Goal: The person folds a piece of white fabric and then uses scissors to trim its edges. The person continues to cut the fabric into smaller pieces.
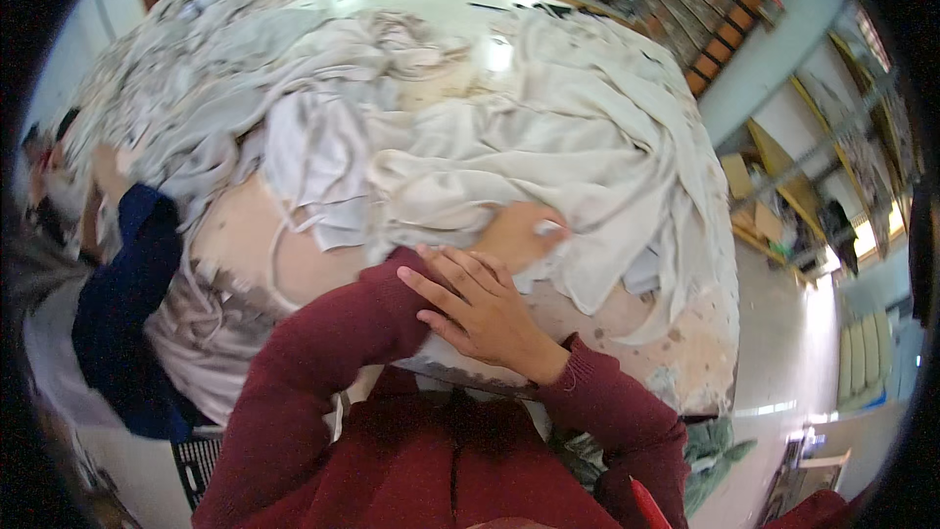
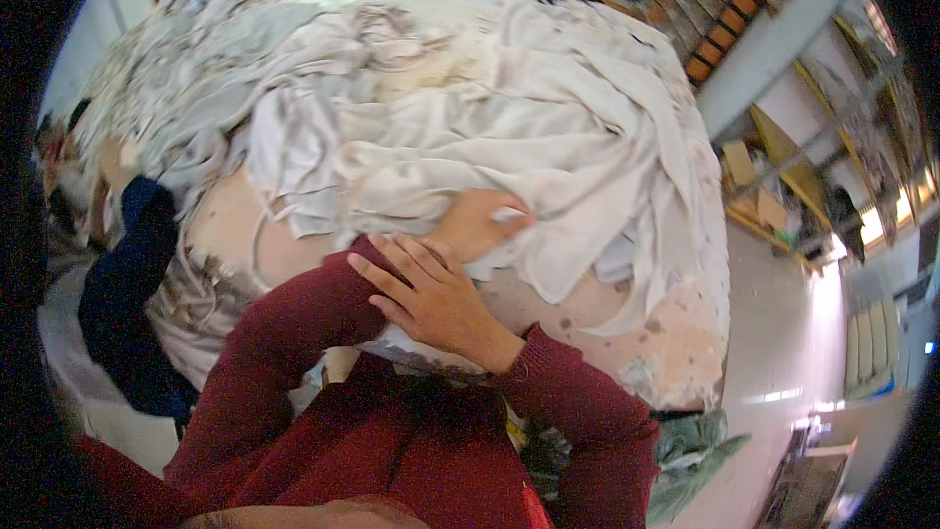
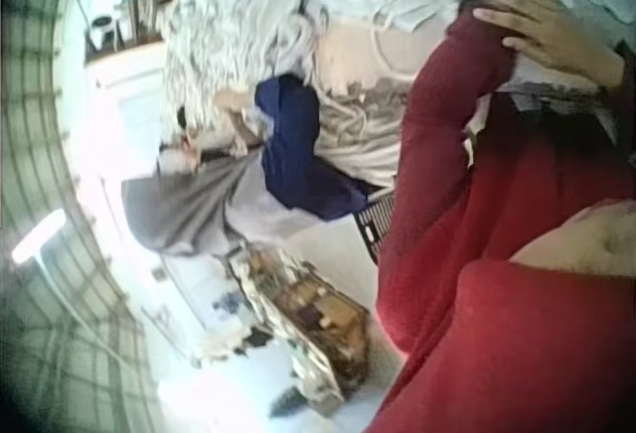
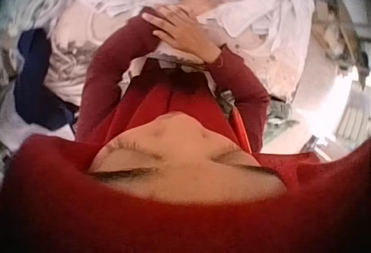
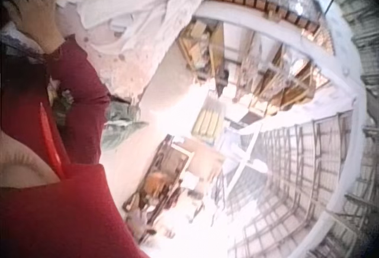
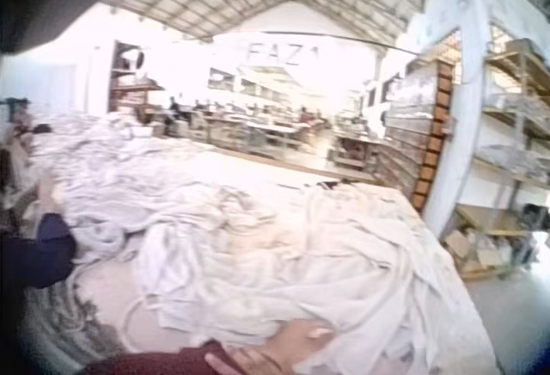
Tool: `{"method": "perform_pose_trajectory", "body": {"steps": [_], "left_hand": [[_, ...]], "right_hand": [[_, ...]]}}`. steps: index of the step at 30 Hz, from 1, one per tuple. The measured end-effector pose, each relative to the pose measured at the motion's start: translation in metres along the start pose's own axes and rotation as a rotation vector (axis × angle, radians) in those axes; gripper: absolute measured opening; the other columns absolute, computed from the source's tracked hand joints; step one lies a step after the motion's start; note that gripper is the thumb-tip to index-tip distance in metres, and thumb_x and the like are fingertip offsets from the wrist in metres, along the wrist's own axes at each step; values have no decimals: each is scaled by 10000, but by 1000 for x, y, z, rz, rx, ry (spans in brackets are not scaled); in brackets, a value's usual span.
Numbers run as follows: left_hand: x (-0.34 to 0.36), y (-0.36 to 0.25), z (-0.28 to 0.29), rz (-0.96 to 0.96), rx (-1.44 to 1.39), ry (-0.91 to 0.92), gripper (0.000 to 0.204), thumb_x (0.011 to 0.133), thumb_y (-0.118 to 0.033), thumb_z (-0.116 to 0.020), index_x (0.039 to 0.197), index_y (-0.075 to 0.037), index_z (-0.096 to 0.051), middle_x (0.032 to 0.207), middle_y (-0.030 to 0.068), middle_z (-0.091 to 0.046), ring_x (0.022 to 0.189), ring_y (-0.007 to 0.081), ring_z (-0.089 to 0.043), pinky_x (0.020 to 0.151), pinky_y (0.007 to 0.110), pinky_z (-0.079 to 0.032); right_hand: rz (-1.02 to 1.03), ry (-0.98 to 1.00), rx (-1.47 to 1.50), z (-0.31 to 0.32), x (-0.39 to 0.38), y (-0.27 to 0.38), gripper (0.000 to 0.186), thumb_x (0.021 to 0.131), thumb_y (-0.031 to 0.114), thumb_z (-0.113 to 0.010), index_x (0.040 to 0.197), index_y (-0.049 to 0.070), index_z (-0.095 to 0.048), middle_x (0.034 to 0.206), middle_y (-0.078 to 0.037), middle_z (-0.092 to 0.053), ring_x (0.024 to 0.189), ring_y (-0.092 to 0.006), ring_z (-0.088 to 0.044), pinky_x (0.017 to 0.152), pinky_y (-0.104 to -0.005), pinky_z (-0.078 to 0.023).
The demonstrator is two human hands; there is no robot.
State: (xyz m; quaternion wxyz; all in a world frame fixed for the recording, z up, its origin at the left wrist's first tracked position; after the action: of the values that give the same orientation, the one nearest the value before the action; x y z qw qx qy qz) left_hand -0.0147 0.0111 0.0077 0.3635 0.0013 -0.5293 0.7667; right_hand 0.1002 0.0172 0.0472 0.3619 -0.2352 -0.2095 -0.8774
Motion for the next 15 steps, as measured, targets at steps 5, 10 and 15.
{"method": "perform_pose_trajectory", "body": {"steps": [5, 10, 15], "left_hand": [[8, 4, -10, -186, 116, -38, 264, 848, -303, -691, 911, -47, -701, 857, 162, -689, 804, 345, -662, 745, 411, -503], [3, 17, -34, -131, 237, 114, 290, 851, -305, -666, 992, -52, -680, 954, 162, -686, 877, 315, -656, 771, 411, -497], [-11, 15, -80, -107, 270, 209, 275, 848, -289, -667, 989, -53, -678, 962, 164, -681, 888, 319, -651, 776, 414, -495]], "right_hand": [[30, 124, 50, 3, 4, -4, 484, 925, 287, -568, 1388, 164, -500, 1315, -90, -547, 1203, -256, -512, 1032, -431, -335], [-247, 207, 380, -2, 36, -32, 416, 927, 365, -581, 1277, 141, -587, 1301, -157, -568, 1170, -318, -544, 995, -505, -368], [-198, 39, -135, -20, 107, -64, 392, 898, 377, -619, 1092, 40, -671, 1121, -176, -650, 1084, -361, -582, 955, -523, -393]]}}
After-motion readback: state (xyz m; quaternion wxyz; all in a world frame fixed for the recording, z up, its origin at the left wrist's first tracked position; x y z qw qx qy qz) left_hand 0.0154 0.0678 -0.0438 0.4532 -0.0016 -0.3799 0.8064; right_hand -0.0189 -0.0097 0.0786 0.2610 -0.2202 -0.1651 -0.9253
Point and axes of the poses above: each hand's wrist, its own x-axis towards the middle knuckle, its own z-axis out of the back of the hand, y = z × x, the point moved 2 cm from there along x, towards the middle knuckle
